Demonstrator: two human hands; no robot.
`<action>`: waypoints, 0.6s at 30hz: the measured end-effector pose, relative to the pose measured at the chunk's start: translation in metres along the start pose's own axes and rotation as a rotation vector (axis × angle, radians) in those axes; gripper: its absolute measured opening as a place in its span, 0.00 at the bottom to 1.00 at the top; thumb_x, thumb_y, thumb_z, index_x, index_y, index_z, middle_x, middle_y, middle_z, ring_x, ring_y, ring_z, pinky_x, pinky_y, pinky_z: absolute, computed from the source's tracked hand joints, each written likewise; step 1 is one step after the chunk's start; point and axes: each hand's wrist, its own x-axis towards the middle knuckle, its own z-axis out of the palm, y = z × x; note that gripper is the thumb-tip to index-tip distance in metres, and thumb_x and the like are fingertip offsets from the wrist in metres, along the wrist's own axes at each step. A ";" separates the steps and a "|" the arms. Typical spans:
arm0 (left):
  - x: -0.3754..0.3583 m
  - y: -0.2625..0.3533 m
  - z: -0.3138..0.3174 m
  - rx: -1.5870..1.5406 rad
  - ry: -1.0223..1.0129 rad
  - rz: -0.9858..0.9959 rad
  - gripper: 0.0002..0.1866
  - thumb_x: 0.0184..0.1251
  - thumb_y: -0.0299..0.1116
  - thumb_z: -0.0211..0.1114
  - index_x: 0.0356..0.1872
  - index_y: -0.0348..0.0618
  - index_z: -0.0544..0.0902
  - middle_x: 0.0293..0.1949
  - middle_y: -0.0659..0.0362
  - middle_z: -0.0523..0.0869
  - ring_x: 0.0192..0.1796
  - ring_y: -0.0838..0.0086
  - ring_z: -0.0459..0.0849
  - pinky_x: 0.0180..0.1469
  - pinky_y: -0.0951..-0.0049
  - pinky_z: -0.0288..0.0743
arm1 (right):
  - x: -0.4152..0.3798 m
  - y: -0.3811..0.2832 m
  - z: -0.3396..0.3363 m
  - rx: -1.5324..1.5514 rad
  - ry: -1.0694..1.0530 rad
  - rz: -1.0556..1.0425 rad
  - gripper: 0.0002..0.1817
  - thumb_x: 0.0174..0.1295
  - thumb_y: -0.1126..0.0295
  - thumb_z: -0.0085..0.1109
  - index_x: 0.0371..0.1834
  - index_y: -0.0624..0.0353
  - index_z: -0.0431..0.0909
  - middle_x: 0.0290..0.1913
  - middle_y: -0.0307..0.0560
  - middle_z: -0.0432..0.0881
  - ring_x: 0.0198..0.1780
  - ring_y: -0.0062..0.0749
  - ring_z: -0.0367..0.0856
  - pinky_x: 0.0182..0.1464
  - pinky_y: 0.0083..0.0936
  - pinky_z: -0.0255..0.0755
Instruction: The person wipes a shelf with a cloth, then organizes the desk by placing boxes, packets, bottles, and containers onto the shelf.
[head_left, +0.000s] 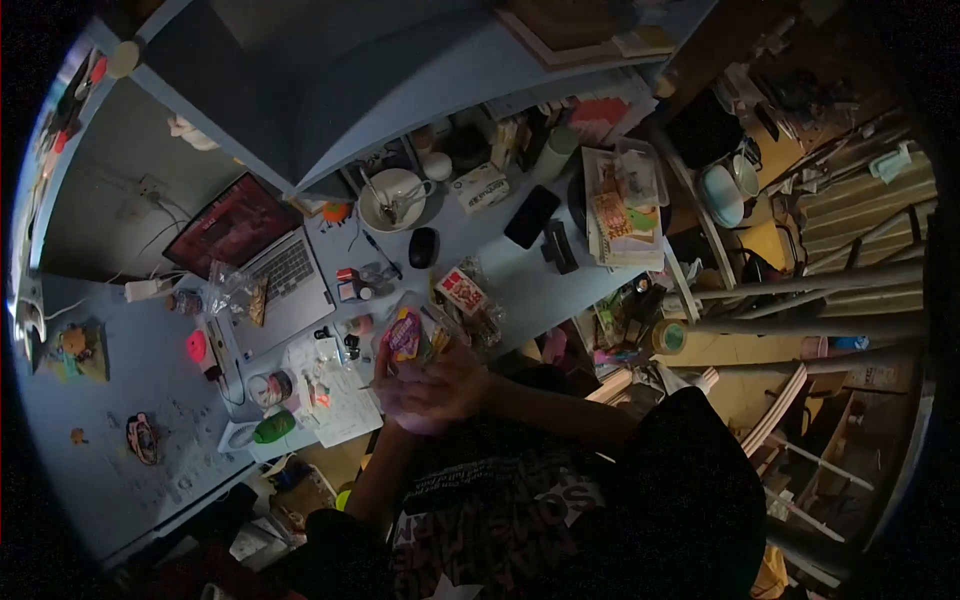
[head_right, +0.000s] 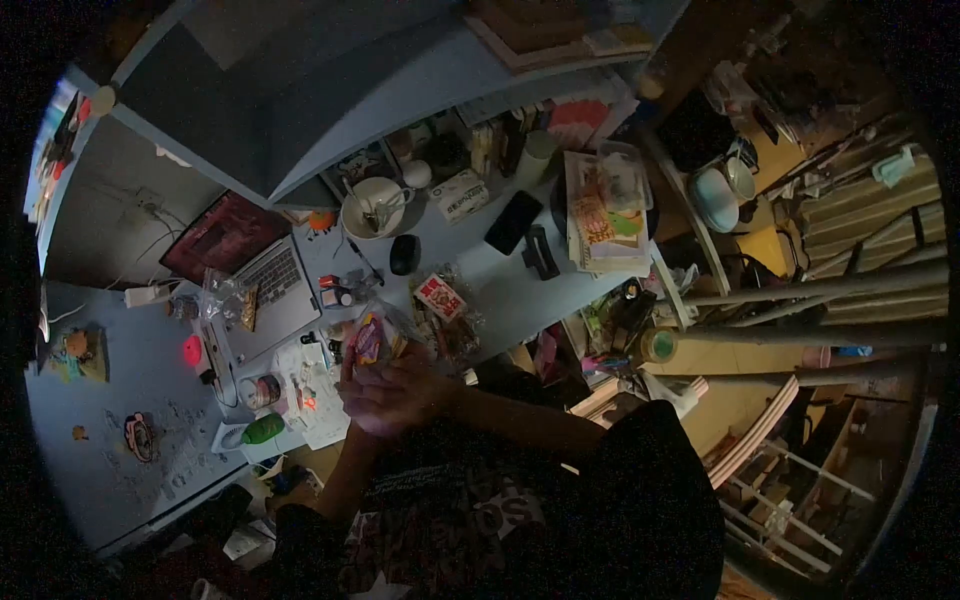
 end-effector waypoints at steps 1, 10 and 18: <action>0.002 0.001 -0.003 0.001 0.012 -0.014 0.31 0.66 0.54 0.45 0.63 0.43 0.64 0.60 0.50 0.71 0.61 0.56 0.70 0.65 0.59 0.62 | -0.011 0.007 0.001 -0.010 0.003 0.015 0.13 0.50 0.69 0.58 0.41 0.47 0.80 0.45 0.39 0.78 0.46 0.33 0.76 0.49 0.50 0.67; -0.011 -0.070 0.082 0.970 0.051 0.484 0.30 0.67 0.51 0.48 0.63 0.41 0.61 0.59 0.47 0.70 0.59 0.55 0.73 0.58 0.51 0.70 | -0.105 0.089 -0.042 -0.265 0.218 0.515 0.17 0.44 0.74 0.63 0.41 0.56 0.78 0.46 0.48 0.76 0.47 0.42 0.76 0.45 0.35 0.73; -0.018 -0.048 0.048 0.532 0.243 0.273 0.31 0.64 0.47 0.55 0.64 0.42 0.62 0.58 0.49 0.72 0.59 0.52 0.72 0.62 0.46 0.63 | -0.227 0.149 -0.018 -0.391 -0.177 1.040 0.31 0.47 0.76 0.63 0.59 0.56 0.67 0.59 0.54 0.65 0.56 0.54 0.67 0.56 0.47 0.66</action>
